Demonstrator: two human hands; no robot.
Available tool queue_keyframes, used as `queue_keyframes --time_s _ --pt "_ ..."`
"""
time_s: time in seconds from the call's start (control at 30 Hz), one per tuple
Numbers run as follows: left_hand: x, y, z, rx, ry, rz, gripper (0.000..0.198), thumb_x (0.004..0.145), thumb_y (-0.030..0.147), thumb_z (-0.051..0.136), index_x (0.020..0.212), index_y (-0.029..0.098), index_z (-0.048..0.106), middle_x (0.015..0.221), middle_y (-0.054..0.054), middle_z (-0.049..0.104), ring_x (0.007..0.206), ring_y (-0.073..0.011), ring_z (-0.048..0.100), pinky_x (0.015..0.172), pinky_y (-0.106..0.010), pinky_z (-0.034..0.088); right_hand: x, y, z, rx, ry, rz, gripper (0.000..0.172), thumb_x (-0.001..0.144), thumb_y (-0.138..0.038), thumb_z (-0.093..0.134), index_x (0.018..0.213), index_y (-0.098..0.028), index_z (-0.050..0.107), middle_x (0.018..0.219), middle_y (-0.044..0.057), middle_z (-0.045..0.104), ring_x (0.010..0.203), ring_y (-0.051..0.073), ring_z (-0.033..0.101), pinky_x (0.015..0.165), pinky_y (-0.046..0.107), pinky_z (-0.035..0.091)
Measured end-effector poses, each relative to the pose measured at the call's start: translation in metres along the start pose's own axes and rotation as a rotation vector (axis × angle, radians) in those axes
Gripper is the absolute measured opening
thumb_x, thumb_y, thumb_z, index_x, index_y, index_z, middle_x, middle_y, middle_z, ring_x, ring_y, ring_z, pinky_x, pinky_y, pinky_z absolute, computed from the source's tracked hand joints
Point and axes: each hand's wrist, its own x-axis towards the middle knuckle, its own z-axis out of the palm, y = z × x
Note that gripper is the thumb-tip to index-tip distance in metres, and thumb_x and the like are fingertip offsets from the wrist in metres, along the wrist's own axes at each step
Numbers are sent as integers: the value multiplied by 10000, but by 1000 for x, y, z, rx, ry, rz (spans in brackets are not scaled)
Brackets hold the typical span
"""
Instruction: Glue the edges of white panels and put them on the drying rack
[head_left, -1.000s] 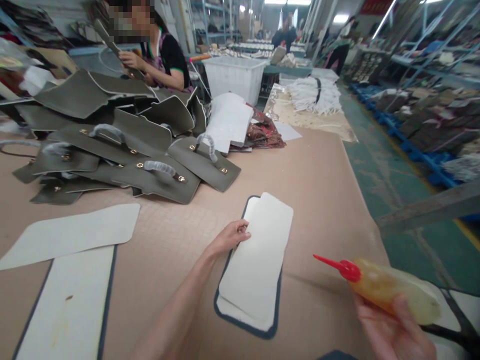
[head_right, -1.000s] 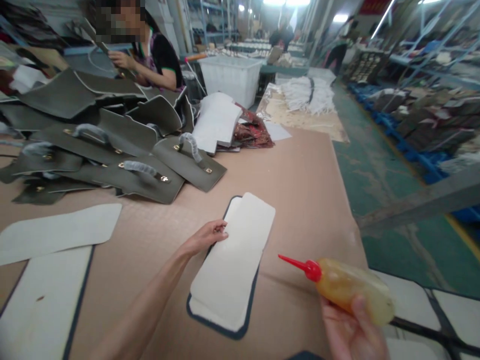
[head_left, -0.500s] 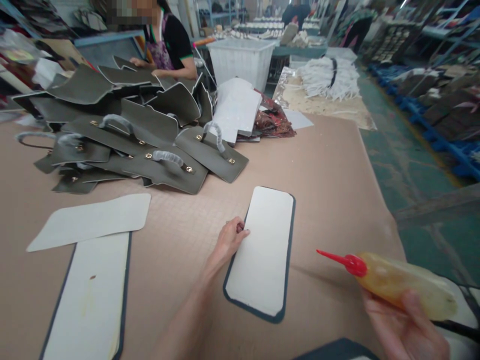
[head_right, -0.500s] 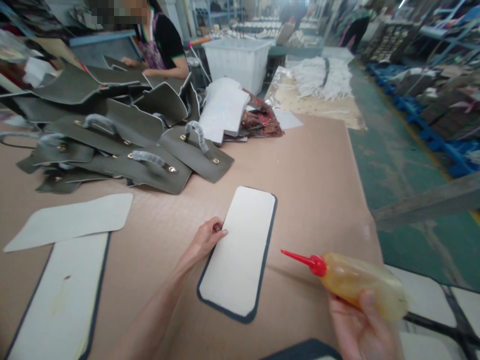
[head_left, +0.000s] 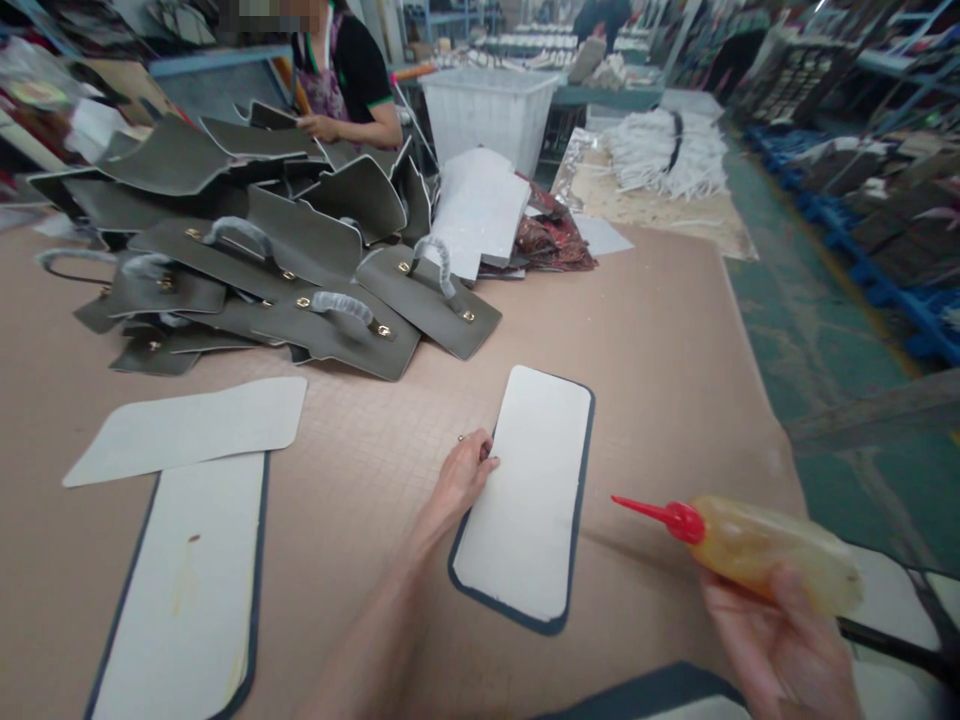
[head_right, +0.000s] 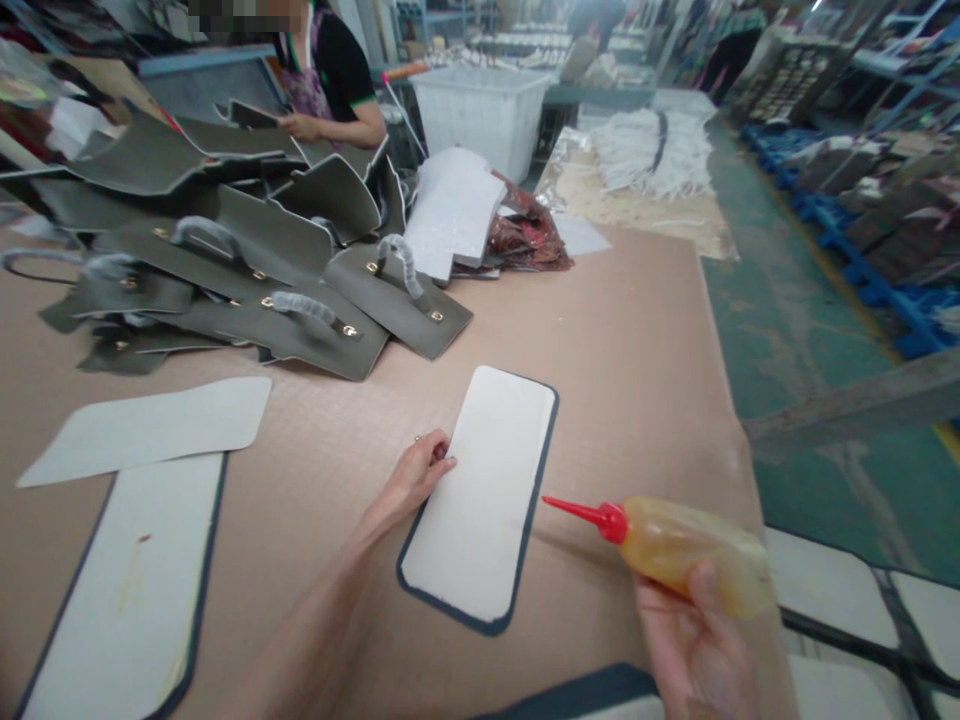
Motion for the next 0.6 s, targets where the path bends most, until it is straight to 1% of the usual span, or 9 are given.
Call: queue_keyframes --time_s 0.13,0.3,0.4,0.47,0.5,0.53,0.6 --pt "1 1 0 30 -9 31 187 767 96 525 754 229 394 719 36 481 708 -152 483 669 -264 345 -6 4 6 1 -5 27 772 310 -340 925 1039 -302 676 1253 1 569 1186 234 489 680 285 608" --pt "2 1 -1 89 -34 46 177 783 95 496 768 232 386 750 19 497 724 -164 487 660 -277 343 -15 12 5 10 -89 34 609 419 -325 917 981 -287 685 1130 -24 628 987 196 593 729 323 606" --pt "3 -1 -1 91 -36 62 183 779 76 491 764 229 394 765 12 503 739 -166 492 673 -278 350 -19 20 0 35 -71 109 628 439 -309 911 1021 -311 675 1140 -29 639 933 183 620 725 309 603" --pt "4 -3 -1 78 -26 68 176 772 74 506 783 223 414 773 10 506 746 -167 494 683 -279 355 -22 25 -1 31 -45 175 655 443 -345 908 1051 -311 667 1155 -5 644 963 193 621 738 297 591" --pt "4 -4 -1 62 -22 63 168 770 79 517 803 219 429 772 10 508 746 -167 494 684 -278 359 -23 27 -1 24 -31 203 660 440 -365 905 1053 -309 666 1161 4 645 1005 203 612 784 311 578" --pt "4 -4 -1 43 -22 57 161 770 87 527 835 213 450 770 11 511 746 -167 496 686 -277 363 -25 30 -1 15 -17 229 661 438 -382 902 1051 -306 666 1174 6 641 1060 215 592 861 342 549" --pt "4 -4 -2 14 -32 45 193 774 98 539 935 195 498 780 10 522 753 -169 502 698 -276 372 -29 34 0 13 1 259 657 448 -396 894 1057 -308 662 1220 -8 620 1184 240 520 1038 430 418"
